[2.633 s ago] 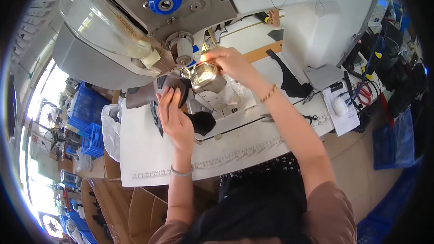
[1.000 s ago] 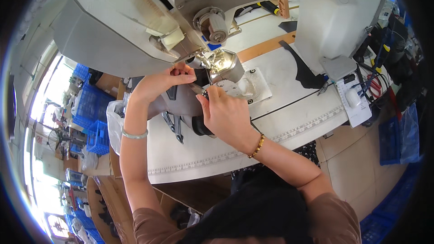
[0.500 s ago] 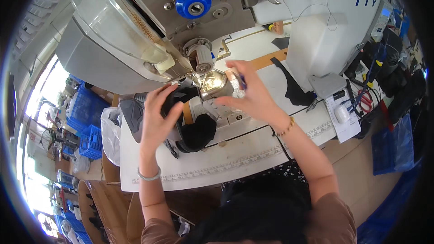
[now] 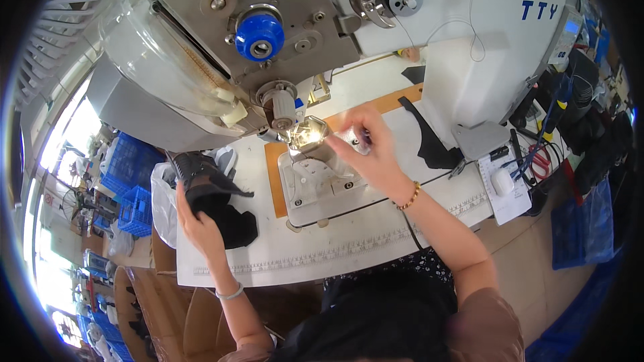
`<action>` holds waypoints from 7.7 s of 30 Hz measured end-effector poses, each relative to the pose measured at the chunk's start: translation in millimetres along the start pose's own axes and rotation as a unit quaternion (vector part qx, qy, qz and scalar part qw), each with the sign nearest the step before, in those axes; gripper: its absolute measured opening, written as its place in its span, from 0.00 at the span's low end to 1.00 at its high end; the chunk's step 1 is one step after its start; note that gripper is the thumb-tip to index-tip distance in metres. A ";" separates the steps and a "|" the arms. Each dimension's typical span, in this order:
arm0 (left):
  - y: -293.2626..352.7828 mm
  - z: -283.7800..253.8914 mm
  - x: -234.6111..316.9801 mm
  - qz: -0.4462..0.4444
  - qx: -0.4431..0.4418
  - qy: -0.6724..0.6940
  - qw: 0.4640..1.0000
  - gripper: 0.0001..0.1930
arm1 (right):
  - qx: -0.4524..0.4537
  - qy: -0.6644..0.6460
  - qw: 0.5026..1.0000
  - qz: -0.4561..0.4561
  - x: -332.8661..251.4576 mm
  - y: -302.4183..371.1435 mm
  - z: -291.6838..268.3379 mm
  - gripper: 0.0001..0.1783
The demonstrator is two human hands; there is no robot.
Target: The person stitches pieces of a shoe upper using a sewing machine, trims thread with snips, winds thread onto a bobbin, and inserts the bobbin into the machine.
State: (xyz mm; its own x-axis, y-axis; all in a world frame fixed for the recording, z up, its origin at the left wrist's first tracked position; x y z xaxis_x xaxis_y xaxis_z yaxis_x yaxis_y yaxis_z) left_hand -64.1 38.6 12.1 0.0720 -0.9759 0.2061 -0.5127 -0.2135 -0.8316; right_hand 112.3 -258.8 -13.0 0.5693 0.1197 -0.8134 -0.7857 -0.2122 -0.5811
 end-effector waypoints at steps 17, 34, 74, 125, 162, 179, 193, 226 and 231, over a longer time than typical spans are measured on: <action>70.8 3.7 112.6 0.218 0.044 0.110 0.969 0.12 | 0.055 -0.092 0.992 -0.072 -74.4 -16.9 2.1 0.13; 85.3 25.5 122.2 0.164 -0.014 0.240 0.957 0.10 | -0.159 -0.134 0.919 0.335 47.7 -2.0 14.2 0.37; 146.0 90.0 91.6 -0.116 -0.202 0.358 0.904 0.09 | -0.312 0.137 0.882 0.325 -3.6 -7.6 27.2 0.13; 162.4 97.9 88.4 -0.125 -0.202 0.379 0.895 0.10 | -0.365 0.399 0.812 -0.220 -42.5 -28.1 52.9 0.14; 155.0 93.2 99.1 -0.088 -0.207 0.323 0.920 0.10 | -0.246 0.469 0.840 -0.118 26.2 163.6 25.0 0.08; 45.4 31.9 173.1 0.187 -0.045 0.257 0.947 0.12 | -0.230 0.410 0.882 0.032 19.7 121.9 5.5 0.18; -106.7 -14.4 360.5 0.466 0.092 0.076 0.877 0.14 | 0.208 -0.027 0.975 -0.067 -77.1 65.7 -119.0 0.18; -33.9 -90.7 214.4 0.122 -0.060 0.652 0.746 0.18 | 0.051 -0.047 0.994 -0.085 -168.3 -33.6 -87.5 0.11; -35.9 -90.4 207.2 0.131 -0.046 0.656 0.742 0.17 | -0.022 0.011 0.995 -0.092 -181.5 -41.5 -86.2 0.08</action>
State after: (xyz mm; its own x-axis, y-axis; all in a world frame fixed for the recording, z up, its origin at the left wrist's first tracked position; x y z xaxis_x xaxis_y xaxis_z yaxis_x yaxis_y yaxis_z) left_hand -108.1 -151.8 131.3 -0.9038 -0.0862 0.4192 -0.4235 0.0387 -0.9051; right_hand 62.4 -355.3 161.1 0.7073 0.1400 -0.6929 -0.6570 -0.2316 -0.7174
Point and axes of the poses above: each hand's wrist, its own y-axis away from the middle knuckle, its own z-axis out of the palm, x = y × z, the point moved 9 cm from there along -y, towards the middle knuckle, and after that the axes turned 12 degrees about z, right-handed, at the moved point
